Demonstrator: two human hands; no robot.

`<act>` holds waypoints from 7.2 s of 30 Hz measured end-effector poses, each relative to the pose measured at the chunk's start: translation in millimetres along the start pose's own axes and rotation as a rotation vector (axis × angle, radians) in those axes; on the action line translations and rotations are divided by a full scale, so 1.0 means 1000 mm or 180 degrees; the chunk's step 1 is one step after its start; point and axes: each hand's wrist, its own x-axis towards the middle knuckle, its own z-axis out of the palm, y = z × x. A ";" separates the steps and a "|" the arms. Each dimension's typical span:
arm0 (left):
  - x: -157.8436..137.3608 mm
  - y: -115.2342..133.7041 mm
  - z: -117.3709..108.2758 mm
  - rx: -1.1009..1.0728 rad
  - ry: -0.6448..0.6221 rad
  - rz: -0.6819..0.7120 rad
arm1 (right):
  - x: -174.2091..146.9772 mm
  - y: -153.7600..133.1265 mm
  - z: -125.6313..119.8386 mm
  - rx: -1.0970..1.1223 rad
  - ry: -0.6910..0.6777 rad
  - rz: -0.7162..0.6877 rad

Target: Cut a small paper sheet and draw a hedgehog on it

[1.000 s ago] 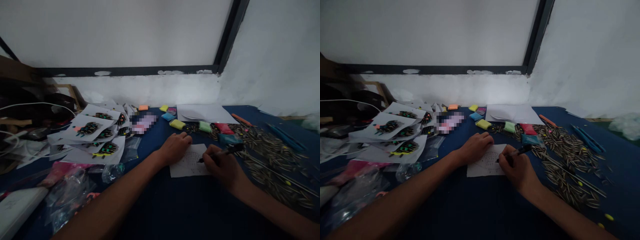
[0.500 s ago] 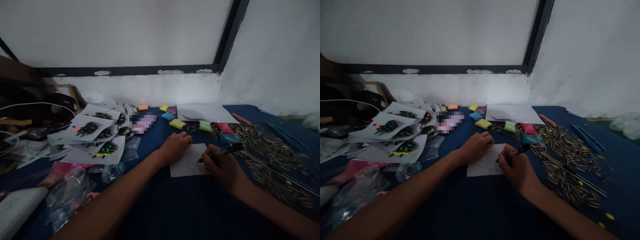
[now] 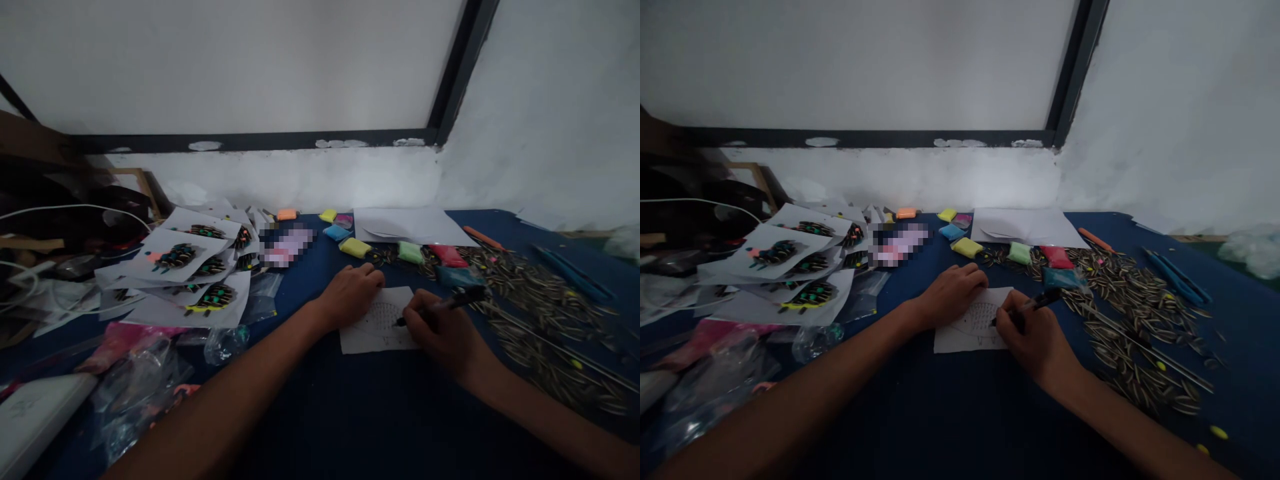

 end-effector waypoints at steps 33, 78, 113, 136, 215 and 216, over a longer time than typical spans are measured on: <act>0.000 0.001 -0.003 0.0039 -0.0094 -0.0049 | 0.001 -0.002 -0.006 -0.0040 0.0185 0.0134; 0.000 0.001 -0.001 0.0038 -0.0022 -0.0014 | 0.001 -0.002 -0.006 -0.0067 0.0059 0.0095; 0.000 0.000 -0.001 -0.0047 0.0022 0.0043 | -0.004 0.006 -0.008 -0.0048 0.0022 0.0011; 0.000 0.001 -0.002 -0.0043 -0.0012 0.0029 | -0.005 0.004 -0.010 -0.0092 0.0086 -0.0029; 0.000 0.002 -0.002 -0.0051 0.0005 0.0046 | -0.005 0.005 -0.012 -0.0369 0.0366 -0.0011; 0.000 0.001 -0.002 -0.0049 0.0011 0.0046 | -0.005 0.004 -0.012 -0.0357 0.0371 0.0005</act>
